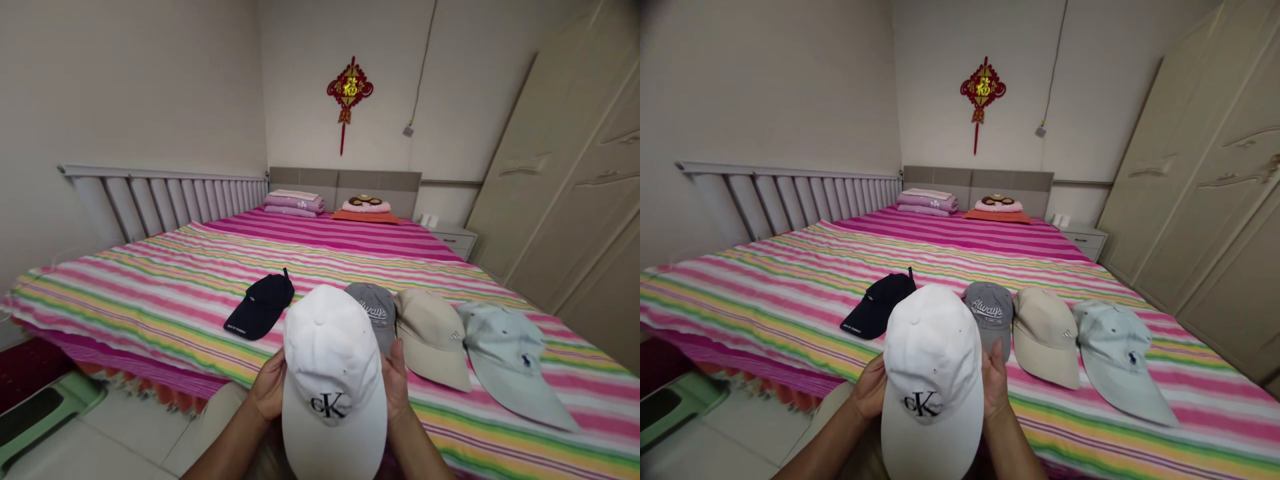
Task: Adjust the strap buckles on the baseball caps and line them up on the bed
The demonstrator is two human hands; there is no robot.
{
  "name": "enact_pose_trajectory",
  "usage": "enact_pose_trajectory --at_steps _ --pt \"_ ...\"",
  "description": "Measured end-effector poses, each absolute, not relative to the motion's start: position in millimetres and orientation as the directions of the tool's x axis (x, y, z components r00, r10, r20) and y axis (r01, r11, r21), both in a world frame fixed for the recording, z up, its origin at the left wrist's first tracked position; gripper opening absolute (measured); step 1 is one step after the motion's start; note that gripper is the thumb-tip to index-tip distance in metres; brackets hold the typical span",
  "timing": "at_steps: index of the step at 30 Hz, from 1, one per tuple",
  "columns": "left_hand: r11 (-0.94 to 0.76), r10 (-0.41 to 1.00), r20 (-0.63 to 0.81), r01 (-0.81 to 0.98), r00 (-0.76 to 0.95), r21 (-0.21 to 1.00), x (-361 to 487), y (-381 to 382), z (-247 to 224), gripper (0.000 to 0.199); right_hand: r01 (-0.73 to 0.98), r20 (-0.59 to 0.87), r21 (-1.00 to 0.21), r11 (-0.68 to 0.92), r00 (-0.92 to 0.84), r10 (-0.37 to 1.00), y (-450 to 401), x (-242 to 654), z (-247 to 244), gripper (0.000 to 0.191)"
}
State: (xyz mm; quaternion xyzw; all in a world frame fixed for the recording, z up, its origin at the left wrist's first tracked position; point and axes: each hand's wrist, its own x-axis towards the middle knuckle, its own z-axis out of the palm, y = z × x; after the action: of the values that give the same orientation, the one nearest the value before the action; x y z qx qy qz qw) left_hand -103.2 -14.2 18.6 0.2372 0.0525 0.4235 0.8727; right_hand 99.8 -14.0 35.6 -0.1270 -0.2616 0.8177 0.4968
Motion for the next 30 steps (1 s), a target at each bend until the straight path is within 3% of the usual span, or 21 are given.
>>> enact_pose_trajectory --at_steps 4,9,17,25,30 --pt "0.561 0.752 0.089 -0.704 0.653 0.435 -104.5 -13.0 21.3 0.045 -0.703 0.016 -0.52 -0.484 -0.575 0.818 -17.5 98.5 16.0 0.049" --pt "0.585 0.755 0.046 -0.704 0.654 0.403 -101.4 -12.8 26.7 0.05 -0.719 0.014 -0.485 -0.497 -0.575 0.818 -23.7 92.8 1.7 0.033" --pt "0.555 0.777 0.096 -0.749 0.622 0.363 -83.9 -14.9 41.6 0.054 -0.675 -0.017 -0.533 -0.51 -0.594 0.804 -21.8 88.4 24.6 0.052" --pt "0.462 0.83 0.16 -0.819 0.535 0.34 -73.9 -21.7 55.5 0.05 -0.692 0.025 -0.526 -0.494 -0.593 0.805 -18.0 86.3 35.1 0.057" --pt "0.311 0.936 0.056 -0.893 0.347 0.324 -87.6 -19.5 39.2 0.037 -0.697 -0.011 -0.533 -0.48 -0.562 0.827 -13.5 84.6 37.4 0.057"
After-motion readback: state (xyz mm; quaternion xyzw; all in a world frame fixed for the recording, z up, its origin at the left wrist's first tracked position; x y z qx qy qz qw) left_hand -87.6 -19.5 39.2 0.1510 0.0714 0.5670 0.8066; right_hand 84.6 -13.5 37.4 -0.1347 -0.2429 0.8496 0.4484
